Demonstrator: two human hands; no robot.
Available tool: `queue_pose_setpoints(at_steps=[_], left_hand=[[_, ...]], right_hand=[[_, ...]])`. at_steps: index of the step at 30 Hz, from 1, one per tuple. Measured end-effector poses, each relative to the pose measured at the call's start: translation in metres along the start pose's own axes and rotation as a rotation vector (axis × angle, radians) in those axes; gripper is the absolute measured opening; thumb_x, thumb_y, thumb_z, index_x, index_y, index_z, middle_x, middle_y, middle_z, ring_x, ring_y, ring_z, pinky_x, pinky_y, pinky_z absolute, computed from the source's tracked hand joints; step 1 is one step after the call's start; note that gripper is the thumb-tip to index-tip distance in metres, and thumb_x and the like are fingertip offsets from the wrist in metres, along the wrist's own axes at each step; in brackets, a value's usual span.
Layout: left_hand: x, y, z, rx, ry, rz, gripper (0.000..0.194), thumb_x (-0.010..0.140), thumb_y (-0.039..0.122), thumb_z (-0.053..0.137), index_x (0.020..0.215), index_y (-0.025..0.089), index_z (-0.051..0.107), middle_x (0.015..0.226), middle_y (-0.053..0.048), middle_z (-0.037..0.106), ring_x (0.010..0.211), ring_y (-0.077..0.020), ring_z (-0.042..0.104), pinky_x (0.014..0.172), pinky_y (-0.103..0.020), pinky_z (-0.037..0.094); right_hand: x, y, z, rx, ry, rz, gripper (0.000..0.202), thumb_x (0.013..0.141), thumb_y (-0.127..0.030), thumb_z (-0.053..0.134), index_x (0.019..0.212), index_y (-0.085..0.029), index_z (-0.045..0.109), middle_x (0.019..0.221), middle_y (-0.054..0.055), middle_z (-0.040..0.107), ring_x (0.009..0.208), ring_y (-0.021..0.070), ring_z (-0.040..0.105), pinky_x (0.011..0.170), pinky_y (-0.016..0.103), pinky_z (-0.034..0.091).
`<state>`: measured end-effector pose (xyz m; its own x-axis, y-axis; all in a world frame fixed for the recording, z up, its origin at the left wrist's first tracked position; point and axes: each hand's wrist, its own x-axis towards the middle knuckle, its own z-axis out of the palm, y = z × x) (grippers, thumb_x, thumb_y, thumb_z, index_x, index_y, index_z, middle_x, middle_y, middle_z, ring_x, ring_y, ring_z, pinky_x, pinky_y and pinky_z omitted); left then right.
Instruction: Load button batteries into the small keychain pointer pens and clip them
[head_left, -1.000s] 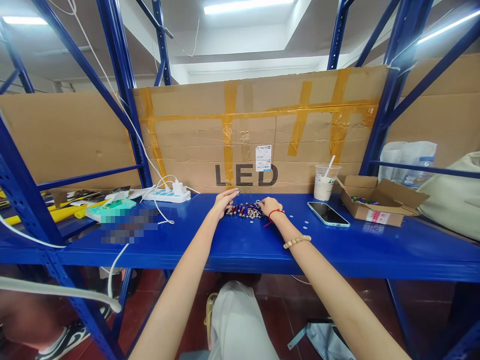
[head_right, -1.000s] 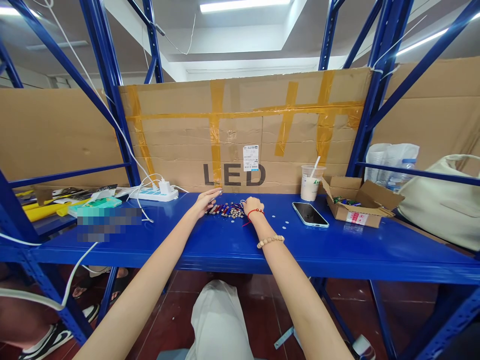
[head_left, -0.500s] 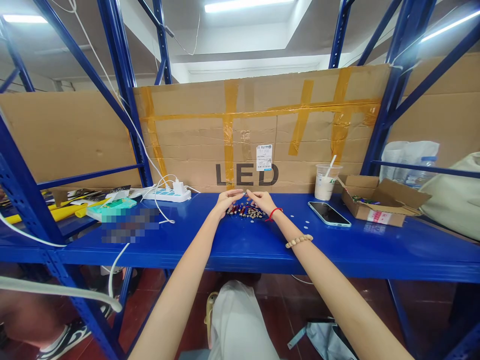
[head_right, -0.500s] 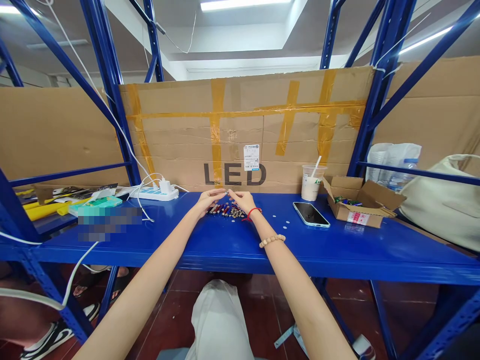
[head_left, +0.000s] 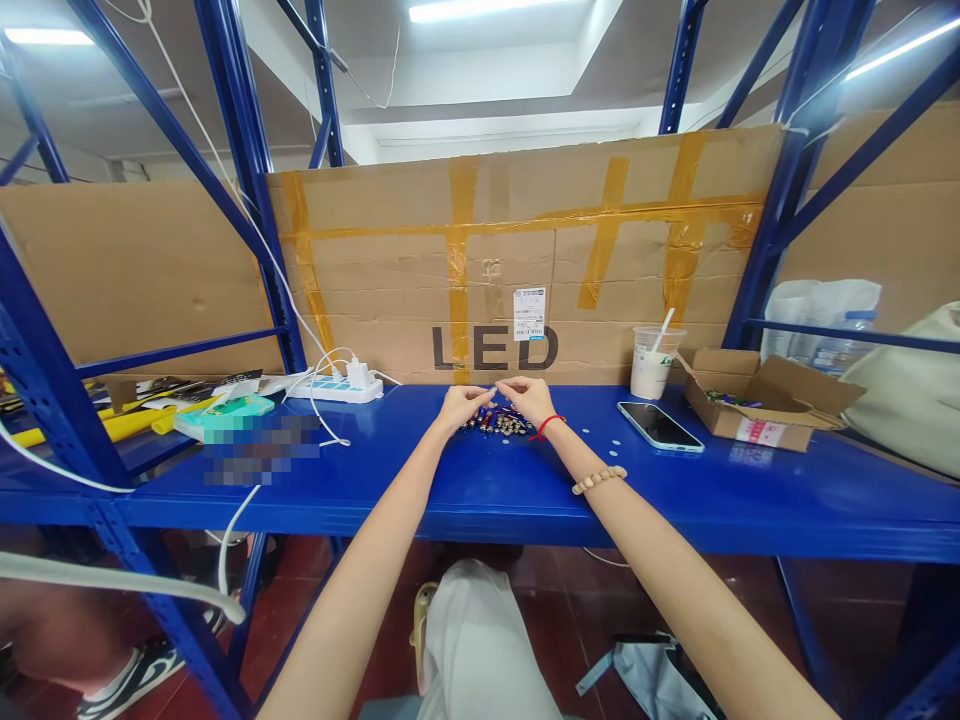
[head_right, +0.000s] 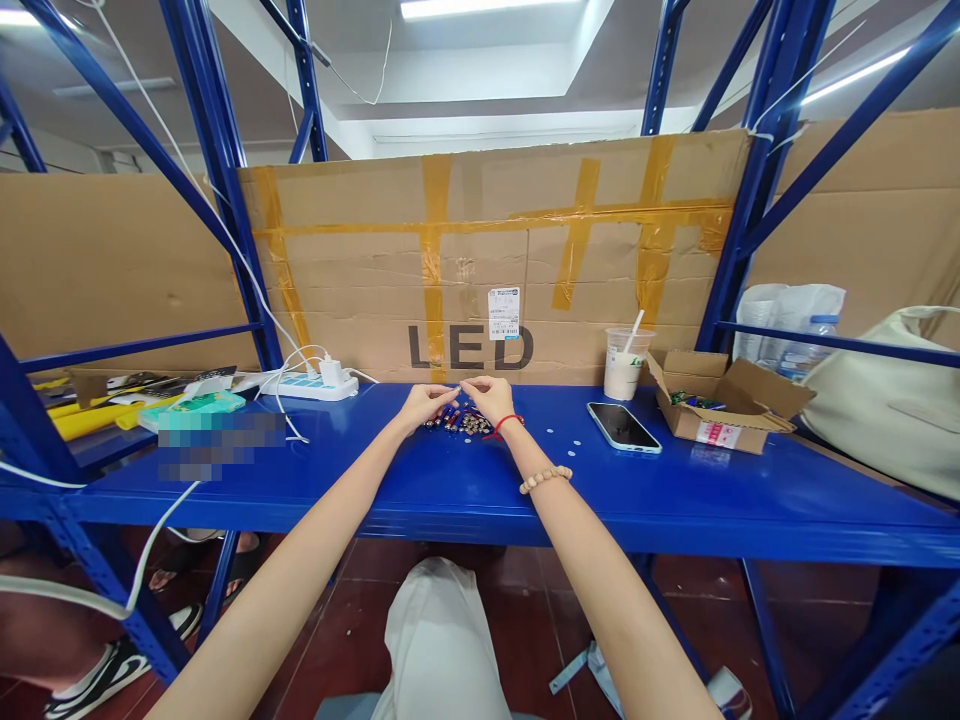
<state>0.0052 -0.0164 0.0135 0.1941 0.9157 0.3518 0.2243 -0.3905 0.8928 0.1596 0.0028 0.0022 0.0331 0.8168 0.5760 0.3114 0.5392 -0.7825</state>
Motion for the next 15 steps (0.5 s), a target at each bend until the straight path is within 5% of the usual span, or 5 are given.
queue_pose_setpoints(at_steps=[15], left_hand=[[0.0012, -0.0043, -0.0031, 0.002, -0.132, -0.031, 0.049, 0.063, 0.055, 0.063, 0.081, 0.010, 0.069, 0.050, 0.002, 0.053, 0.039, -0.0027, 0.031, 0.040, -0.019, 0.023]], right_hand=[[0.0017, 0.0031, 0.0005, -0.062, 0.009, -0.043, 0.012, 0.069, -0.025, 0.064, 0.072, -0.015, 0.070, 0.079, 0.007, 0.071, 0.075, 0.0196, 0.066, 0.070, 0.028, 0.052]])
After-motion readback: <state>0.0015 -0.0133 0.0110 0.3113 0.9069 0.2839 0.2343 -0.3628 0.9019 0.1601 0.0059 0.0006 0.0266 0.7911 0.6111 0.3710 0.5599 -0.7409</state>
